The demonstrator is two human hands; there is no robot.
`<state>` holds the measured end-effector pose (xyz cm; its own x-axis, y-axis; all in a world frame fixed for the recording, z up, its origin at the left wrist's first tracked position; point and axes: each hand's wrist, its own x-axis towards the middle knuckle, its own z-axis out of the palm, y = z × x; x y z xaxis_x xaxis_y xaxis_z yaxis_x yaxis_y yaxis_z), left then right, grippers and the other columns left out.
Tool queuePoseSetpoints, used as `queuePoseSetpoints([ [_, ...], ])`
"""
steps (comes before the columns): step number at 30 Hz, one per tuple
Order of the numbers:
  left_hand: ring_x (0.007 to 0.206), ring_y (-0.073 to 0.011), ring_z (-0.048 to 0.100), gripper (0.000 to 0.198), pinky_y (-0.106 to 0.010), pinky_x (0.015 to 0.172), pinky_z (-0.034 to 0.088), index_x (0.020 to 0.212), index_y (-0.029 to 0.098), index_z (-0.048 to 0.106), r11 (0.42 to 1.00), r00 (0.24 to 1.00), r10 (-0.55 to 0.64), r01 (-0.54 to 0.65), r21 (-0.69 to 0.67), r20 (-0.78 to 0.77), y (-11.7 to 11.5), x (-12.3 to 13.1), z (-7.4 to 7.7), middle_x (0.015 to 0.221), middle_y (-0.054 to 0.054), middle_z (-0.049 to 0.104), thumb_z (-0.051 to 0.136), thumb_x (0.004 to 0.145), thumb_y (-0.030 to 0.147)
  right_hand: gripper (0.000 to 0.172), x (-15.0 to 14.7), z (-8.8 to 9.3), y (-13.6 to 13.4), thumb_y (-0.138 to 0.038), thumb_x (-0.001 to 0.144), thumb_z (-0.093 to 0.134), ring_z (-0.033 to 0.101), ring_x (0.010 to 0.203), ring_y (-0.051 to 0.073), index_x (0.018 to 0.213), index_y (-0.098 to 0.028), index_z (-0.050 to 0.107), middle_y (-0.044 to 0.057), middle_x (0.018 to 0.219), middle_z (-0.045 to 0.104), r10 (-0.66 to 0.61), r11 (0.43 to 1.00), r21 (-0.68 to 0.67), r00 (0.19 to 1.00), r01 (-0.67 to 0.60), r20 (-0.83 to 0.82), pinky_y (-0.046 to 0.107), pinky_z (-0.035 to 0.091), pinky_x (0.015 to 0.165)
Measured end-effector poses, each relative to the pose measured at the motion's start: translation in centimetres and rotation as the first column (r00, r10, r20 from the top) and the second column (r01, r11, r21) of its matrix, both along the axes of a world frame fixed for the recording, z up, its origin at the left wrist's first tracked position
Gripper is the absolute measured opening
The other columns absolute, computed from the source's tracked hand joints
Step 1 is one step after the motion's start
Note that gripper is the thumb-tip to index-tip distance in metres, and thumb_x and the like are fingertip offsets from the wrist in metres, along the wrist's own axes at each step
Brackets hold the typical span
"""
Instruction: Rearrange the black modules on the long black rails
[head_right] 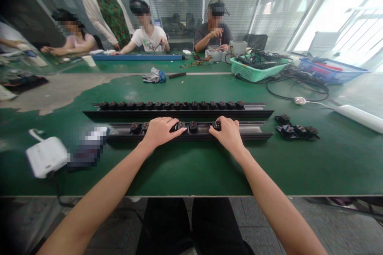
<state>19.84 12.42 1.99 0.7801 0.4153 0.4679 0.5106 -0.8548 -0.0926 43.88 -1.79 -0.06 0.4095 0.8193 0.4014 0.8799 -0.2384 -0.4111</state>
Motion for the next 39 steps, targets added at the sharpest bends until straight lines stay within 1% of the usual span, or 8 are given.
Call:
queuePoseSetpoints([
  [20, 0.078, -0.024, 0.068, 0.057, -0.034, 0.067, 0.043, 0.096, 0.017, 0.074, 1.0, 1.0, 0.009, -0.009, -0.012, -0.008, -0.01, 0.04, 0.12, 0.085, -0.01, 0.073, 0.045, 0.097, 0.066, 0.025, 0.32, 0.05, 0.04, -0.046, 0.082, 0.057, 0.059, 0.081, 0.024, 0.089, -0.022, 0.055, 0.004, 0.082, 0.066, 0.007, 1.0, -0.011, 1.0, -0.007, -0.03, 0.04, 0.033, 0.085],
  [26, 0.078, -0.0238, 0.068, 0.058, -0.034, 0.067, 0.043, 0.095, 0.017, 0.073, 1.0, 1.0, 0.002, -0.002, 0.0, -0.01, -0.02, 0.03, 0.12, 0.085, -0.01, 0.073, 0.042, 0.097, 0.066, 0.021, 0.49, 0.28, -0.05, -0.042, 0.083, 0.056, 0.059, 0.085, 0.024, 0.092, -0.022, 0.054, 0.004, 0.084, 0.066, 0.08, 0.997, -0.022, 0.997, -0.08, 0.013, 0.04, 0.032, 0.087],
  [39, 0.077, -0.0237, 0.067, 0.058, -0.034, 0.067, 0.043, 0.095, 0.018, 0.073, 1.0, 1.0, 0.004, -0.004, -0.009, -0.012, -0.03, 0.05, 0.11, 0.084, -0.01, 0.073, 0.042, 0.097, 0.066, 0.021, 0.23, 0.34, -0.08, -0.041, 0.084, 0.055, 0.059, 0.086, 0.025, 0.092, -0.022, 0.055, 0.005, 0.085, 0.067, 0.063, 0.998, -0.028, 0.997, -0.062, 0.041, 0.04, 0.032, 0.087],
])
